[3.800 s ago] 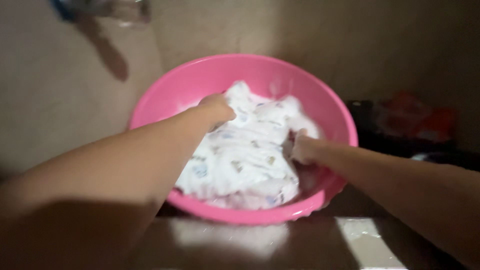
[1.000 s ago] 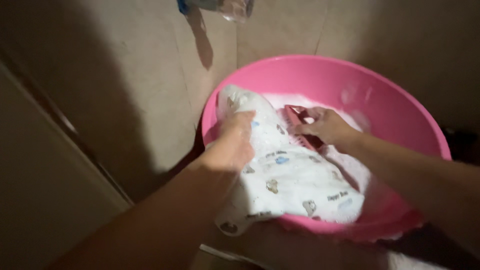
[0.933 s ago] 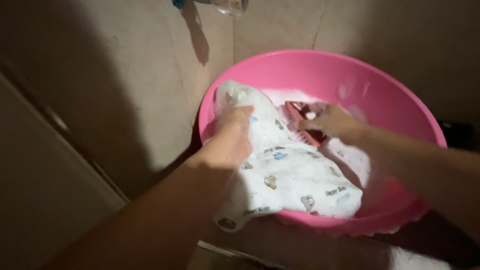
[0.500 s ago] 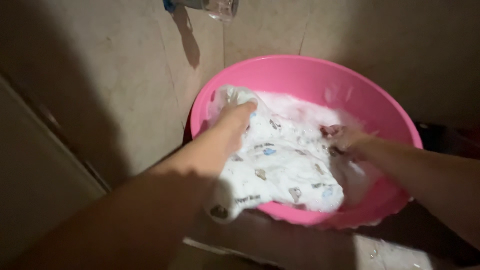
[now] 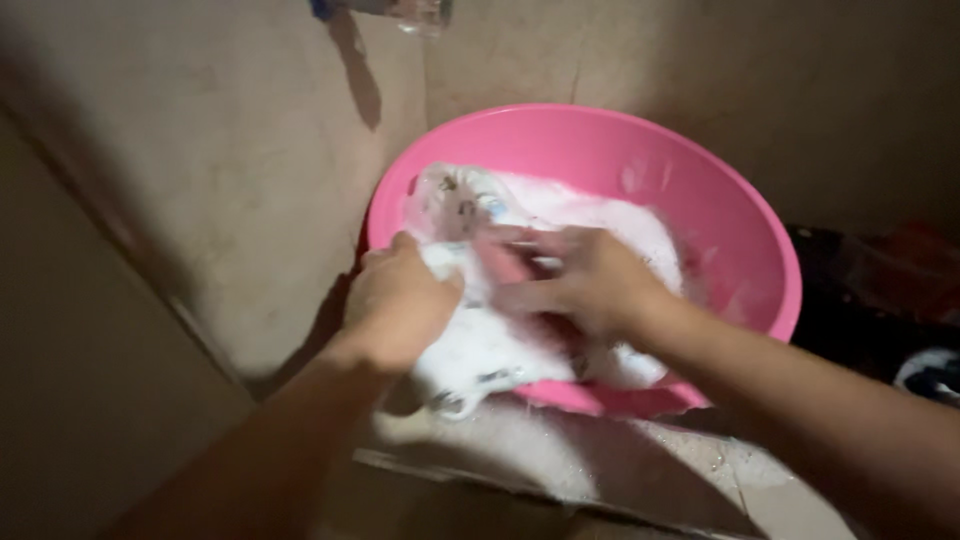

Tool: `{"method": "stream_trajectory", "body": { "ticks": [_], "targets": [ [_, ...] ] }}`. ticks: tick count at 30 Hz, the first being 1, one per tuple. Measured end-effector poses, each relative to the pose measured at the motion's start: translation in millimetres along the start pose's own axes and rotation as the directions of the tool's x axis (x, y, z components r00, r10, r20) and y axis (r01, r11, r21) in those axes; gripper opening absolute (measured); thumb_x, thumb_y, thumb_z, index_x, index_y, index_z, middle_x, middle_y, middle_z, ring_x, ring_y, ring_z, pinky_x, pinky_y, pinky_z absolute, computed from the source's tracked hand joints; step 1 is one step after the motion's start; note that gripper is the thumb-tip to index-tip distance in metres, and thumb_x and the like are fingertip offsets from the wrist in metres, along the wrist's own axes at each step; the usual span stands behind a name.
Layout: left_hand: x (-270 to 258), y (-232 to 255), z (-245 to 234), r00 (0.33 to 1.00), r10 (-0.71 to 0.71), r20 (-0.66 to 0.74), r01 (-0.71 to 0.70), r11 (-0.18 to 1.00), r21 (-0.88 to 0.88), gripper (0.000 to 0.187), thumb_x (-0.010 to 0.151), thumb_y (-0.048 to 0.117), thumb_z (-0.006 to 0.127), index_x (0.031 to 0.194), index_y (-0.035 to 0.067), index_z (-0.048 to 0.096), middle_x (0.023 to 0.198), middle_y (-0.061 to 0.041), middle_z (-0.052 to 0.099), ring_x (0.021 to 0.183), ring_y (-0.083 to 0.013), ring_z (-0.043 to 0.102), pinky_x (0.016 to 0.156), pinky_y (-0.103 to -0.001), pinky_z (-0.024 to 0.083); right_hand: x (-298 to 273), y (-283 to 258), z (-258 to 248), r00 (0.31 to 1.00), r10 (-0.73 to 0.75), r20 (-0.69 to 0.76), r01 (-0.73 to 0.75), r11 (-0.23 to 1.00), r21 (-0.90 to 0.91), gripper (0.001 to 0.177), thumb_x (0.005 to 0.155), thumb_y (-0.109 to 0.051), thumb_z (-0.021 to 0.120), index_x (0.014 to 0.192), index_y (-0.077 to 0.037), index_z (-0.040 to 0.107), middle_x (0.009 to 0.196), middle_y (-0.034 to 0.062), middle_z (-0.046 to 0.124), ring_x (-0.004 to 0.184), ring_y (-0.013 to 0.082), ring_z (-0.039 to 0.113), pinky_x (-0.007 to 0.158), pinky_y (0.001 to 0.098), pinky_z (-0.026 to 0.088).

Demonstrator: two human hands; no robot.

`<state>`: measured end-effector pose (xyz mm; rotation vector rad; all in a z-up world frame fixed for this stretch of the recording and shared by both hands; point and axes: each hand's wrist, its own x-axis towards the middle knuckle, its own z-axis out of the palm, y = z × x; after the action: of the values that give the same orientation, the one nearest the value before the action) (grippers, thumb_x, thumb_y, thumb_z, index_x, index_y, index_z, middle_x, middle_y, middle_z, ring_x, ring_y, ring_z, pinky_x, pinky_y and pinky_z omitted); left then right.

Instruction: The person hand-washes several pieces of clothing in a pink basin filled with soapy water. They scrub the items with a brush, rinse them under running water, and transfer them to a black basin.

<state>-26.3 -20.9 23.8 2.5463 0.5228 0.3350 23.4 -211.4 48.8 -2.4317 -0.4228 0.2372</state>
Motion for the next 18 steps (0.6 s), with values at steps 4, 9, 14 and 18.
{"method": "stream_trajectory", "body": {
  "ticks": [4, 9, 14, 18],
  "targets": [
    [-0.5, 5.0, 15.1, 0.999, -0.023, -0.045, 0.019, 0.996, -0.088, 0.056, 0.088, 0.038, 0.070, 0.129, 0.002, 0.054, 0.124, -0.028, 0.059, 0.112, -0.0459, 0.062, 0.096, -0.051, 0.052, 9.2, 43.5, -27.1, 0.971, 0.224, -0.088, -0.228, 0.973, -0.038, 0.094, 0.074, -0.047, 0.088, 0.149, -0.020, 0.039, 0.103, 0.0158, 0.072, 0.068, 0.0288, 0.077, 0.060, 0.0424, 0.066],
    [1.0, -3.8, 23.0, 0.992, 0.024, -0.122, -0.040, 0.991, -0.130, 0.048, 0.093, 0.035, 0.067, 0.123, -0.001, 0.056, 0.118, -0.030, 0.062, 0.106, -0.0473, 0.065, 0.093, -0.052, 0.052, 5.3, 33.9, -17.2, 0.998, 0.066, -0.021, -0.056, 0.945, 0.322, 0.073, 0.061, -0.045, 0.086, 0.119, -0.003, 0.070, 0.090, 0.0155, 0.079, 0.067, 0.0234, 0.076, 0.059, 0.0386, 0.066],
    [8.4, -15.4, 32.5, 0.979, 0.052, -0.197, -0.085, 0.983, -0.161, 0.039, 0.091, 0.029, 0.064, 0.115, -0.002, 0.060, 0.108, -0.029, 0.068, 0.105, -0.0463, 0.066, 0.093, -0.052, 0.051, 6.8, 32.2, 8.3, 0.998, 0.034, -0.053, -0.032, 0.999, 0.029, 0.066, 0.066, -0.051, 0.088, 0.109, -0.002, 0.075, 0.084, 0.0177, 0.079, 0.068, 0.0243, 0.074, 0.061, 0.0362, 0.062],
    [1.3, -12.6, 31.7, 0.975, 0.059, -0.213, -0.093, 0.984, -0.152, 0.042, 0.095, 0.035, 0.063, 0.113, -0.003, 0.061, 0.108, -0.030, 0.068, 0.105, -0.0468, 0.065, 0.094, -0.053, 0.050, 29.0, 99.3, -26.9, 0.957, 0.259, -0.133, -0.266, 0.963, -0.042, 0.082, 0.081, -0.048, 0.084, 0.143, -0.015, 0.041, 0.085, 0.0164, 0.077, 0.058, 0.0279, 0.076, 0.056, 0.0399, 0.063]
  ]
}}
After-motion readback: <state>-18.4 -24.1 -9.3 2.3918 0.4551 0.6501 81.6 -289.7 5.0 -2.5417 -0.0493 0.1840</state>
